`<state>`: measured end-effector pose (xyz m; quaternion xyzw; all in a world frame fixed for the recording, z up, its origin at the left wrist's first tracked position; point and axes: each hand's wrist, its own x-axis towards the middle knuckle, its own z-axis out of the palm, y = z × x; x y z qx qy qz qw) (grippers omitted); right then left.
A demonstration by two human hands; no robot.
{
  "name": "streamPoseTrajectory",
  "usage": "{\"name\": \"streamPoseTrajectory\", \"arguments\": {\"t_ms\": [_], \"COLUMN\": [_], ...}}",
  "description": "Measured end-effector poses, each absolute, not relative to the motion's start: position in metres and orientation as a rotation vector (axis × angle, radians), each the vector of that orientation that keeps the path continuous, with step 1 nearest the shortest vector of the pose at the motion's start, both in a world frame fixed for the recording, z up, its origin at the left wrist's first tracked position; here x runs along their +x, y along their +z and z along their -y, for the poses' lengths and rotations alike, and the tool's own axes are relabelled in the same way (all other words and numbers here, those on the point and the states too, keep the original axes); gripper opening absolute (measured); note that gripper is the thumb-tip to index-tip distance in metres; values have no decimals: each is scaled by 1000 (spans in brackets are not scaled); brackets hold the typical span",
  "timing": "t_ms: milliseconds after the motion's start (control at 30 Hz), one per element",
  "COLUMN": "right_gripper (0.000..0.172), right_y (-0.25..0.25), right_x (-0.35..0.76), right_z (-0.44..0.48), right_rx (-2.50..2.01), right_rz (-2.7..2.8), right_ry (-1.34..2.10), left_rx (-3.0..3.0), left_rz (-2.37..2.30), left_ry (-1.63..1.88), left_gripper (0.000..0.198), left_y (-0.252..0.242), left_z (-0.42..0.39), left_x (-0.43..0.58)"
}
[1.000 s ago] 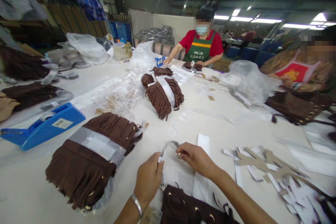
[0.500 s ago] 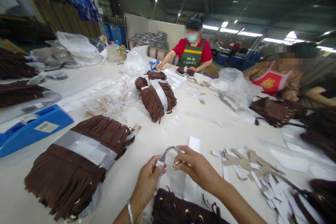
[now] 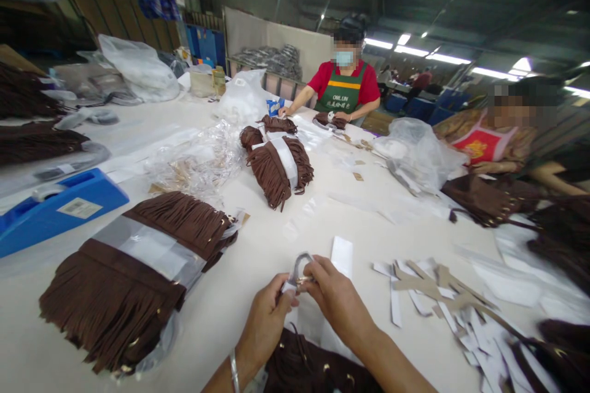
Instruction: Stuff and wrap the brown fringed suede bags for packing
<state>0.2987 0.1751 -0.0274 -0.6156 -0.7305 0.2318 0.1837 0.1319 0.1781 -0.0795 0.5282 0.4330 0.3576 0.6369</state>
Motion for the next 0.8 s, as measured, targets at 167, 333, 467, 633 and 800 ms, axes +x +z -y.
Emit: {"name": "streamPoseTrajectory", "arguments": {"t_ms": [167,333,467,633,800], "right_gripper": [25,19,20,19,21], "right_y": [-20,-7,-5,-10,-12], "right_x": [308,315,316,314,312], "right_z": [-173,-179,-186,-188,-185], "right_rx": [-1635,-1654,-1666,-1717,-1774], "right_rz": [2181,2253,2310,2383,2381], "right_ry": [739,733,663,546,442], "left_rx": [1256,1313,1278,1178,1169], "left_rz": [-1056,-1032,-960,-926,-920], "left_ry": [832,841,790,754,775], "left_gripper": [35,35,40,45,46], "left_y": [-83,-79,-79,-88,-91], "left_z": [-179,-174,-173,-175,-175], "left_x": [134,134,132,129,131]}}
